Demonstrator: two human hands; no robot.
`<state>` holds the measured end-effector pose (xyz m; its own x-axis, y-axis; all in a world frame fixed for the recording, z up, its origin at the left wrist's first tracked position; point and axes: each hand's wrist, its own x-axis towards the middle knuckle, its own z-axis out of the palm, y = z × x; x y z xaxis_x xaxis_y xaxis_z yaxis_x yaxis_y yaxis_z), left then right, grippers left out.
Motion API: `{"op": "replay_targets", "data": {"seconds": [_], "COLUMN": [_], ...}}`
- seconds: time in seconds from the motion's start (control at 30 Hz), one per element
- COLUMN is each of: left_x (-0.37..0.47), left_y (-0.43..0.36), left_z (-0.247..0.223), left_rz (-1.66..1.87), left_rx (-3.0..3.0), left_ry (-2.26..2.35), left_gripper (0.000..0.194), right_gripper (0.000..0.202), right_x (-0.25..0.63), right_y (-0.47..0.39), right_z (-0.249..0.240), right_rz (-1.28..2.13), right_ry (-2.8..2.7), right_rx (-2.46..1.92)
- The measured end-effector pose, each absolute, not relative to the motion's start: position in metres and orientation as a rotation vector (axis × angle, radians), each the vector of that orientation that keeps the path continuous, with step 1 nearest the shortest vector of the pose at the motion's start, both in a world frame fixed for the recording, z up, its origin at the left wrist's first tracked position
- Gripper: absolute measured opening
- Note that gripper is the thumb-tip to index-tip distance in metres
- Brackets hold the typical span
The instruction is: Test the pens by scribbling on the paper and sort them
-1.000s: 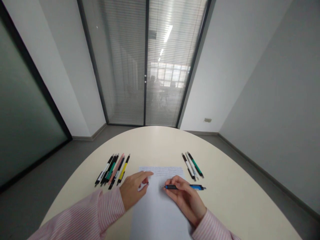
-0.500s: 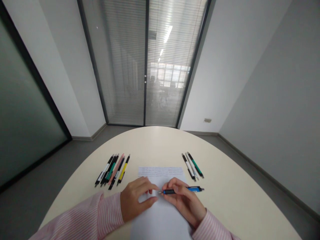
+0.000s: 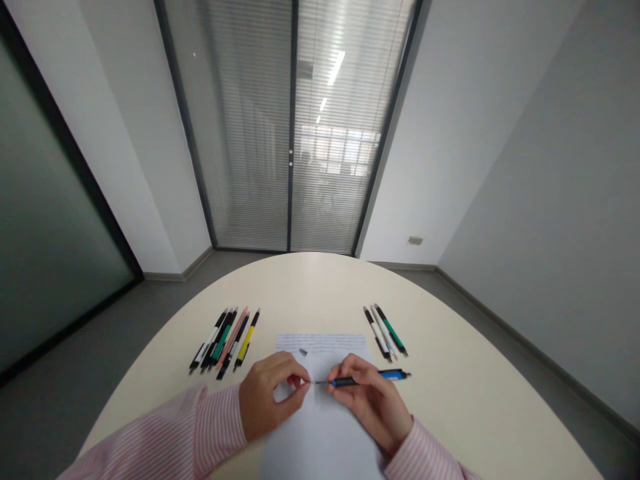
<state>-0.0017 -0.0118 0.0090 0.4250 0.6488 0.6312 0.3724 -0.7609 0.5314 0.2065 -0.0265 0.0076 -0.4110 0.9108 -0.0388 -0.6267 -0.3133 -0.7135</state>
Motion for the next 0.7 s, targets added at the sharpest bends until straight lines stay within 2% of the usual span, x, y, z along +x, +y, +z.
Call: {"op": "replay_targets", "data": {"seconds": [0.23,0.47,0.7], "left_x": [-0.005,0.000,0.005], "left_y": [-0.003,0.003,0.007], "left_z": [0.007,-0.008,-0.011], "left_rz": [1.282,1.042,0.993], "left_rx": [2.415,2.576,2.602], "left_ry": [1.068,1.190,1.243], "left_gripper": [0.010,0.014,0.014], "right_gripper": [0.004,0.003,0.005], "right_x": [0.209,0.210,0.208], "right_y": [-0.022,-0.021,-0.023], "right_z": [0.006,0.006,0.009], "right_rz": [1.761,1.722,1.718], "right_ry": [-0.633,-0.596,-0.646], "right_rx": [-0.582,-0.639,-0.666]}}
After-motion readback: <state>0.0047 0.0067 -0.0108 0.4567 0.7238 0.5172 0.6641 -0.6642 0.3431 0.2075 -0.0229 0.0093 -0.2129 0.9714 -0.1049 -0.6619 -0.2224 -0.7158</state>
